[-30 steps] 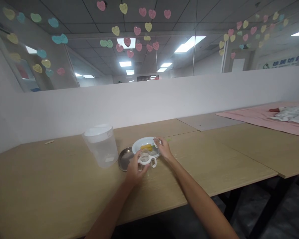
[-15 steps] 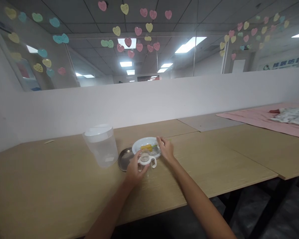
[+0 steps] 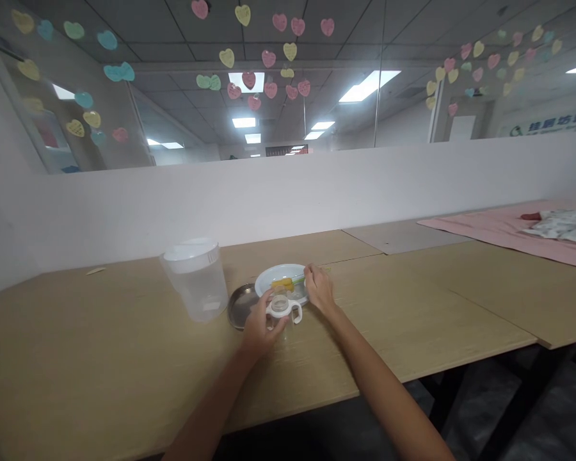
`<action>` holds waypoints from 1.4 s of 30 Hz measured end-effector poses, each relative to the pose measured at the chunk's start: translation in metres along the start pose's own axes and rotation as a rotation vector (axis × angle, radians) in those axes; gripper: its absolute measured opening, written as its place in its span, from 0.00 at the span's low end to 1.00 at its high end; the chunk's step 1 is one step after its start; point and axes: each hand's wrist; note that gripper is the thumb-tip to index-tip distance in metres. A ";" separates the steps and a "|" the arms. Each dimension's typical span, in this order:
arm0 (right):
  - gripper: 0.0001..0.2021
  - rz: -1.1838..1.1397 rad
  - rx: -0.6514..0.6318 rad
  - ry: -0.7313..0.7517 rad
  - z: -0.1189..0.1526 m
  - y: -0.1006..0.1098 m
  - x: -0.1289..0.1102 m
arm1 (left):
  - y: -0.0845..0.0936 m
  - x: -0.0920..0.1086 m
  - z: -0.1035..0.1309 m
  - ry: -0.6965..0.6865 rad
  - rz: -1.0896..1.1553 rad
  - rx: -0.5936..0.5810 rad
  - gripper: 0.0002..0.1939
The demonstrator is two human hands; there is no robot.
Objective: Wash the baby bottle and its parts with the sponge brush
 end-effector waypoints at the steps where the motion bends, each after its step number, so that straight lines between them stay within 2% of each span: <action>1: 0.17 0.001 -0.007 0.000 0.000 -0.001 0.002 | 0.000 0.000 0.000 0.000 0.001 0.001 0.31; 4: 0.11 0.019 -0.040 0.014 0.000 -0.004 0.005 | -0.001 0.000 0.000 -0.005 -0.005 0.005 0.31; 10: 0.08 0.123 -0.148 0.077 0.001 -0.008 0.003 | 0.002 0.001 -0.001 -0.056 -0.090 0.037 0.32; 12: 0.07 0.170 -0.185 0.104 0.002 -0.009 0.001 | 0.006 -0.002 -0.002 -0.127 -0.154 0.108 0.33; 14: 0.06 0.219 -0.213 0.124 0.003 -0.010 0.000 | 0.012 -0.009 -0.003 -0.157 -0.233 0.260 0.33; 16: 0.05 0.262 -0.231 0.137 0.004 -0.010 -0.002 | 0.021 -0.020 -0.005 -0.080 -0.332 0.480 0.32; 18: 0.06 0.298 -0.239 0.145 0.005 -0.010 -0.003 | 0.032 -0.034 -0.005 0.084 -0.434 0.673 0.32; 20: 0.08 0.326 -0.242 0.153 0.005 -0.010 -0.003 | 0.042 -0.049 -0.005 0.275 -0.493 0.783 0.36; 22: 0.09 0.343 -0.243 0.163 0.005 -0.011 -0.004 | 0.050 -0.063 -0.004 0.469 -0.494 0.834 0.42; 25: 0.10 0.350 -0.234 0.179 0.006 -0.011 -0.003 | 0.059 -0.080 -0.003 0.678 -0.448 0.798 0.52; 28: 0.10 0.340 -0.213 0.189 0.006 -0.012 -0.003 | 0.065 -0.091 -0.005 0.726 -0.384 0.720 0.60; 32: 0.10 0.299 -0.170 0.201 0.006 -0.013 -0.003 | 0.069 -0.101 -0.005 0.674 -0.307 0.662 0.59; 36: 0.10 0.249 -0.124 0.217 0.006 -0.012 -0.003 | 0.071 -0.107 -0.004 0.563 -0.294 0.692 0.56; 42: 0.11 0.195 -0.101 0.231 0.007 -0.013 -0.001 | 0.078 -0.093 -0.004 0.386 -0.501 0.673 0.51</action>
Point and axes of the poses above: each hand's wrist, its own z-axis away from the middle knuckle, its own y-axis out of the back of the hand, x = y × z, and after that the axes turned 1 degree about -z, right-handed
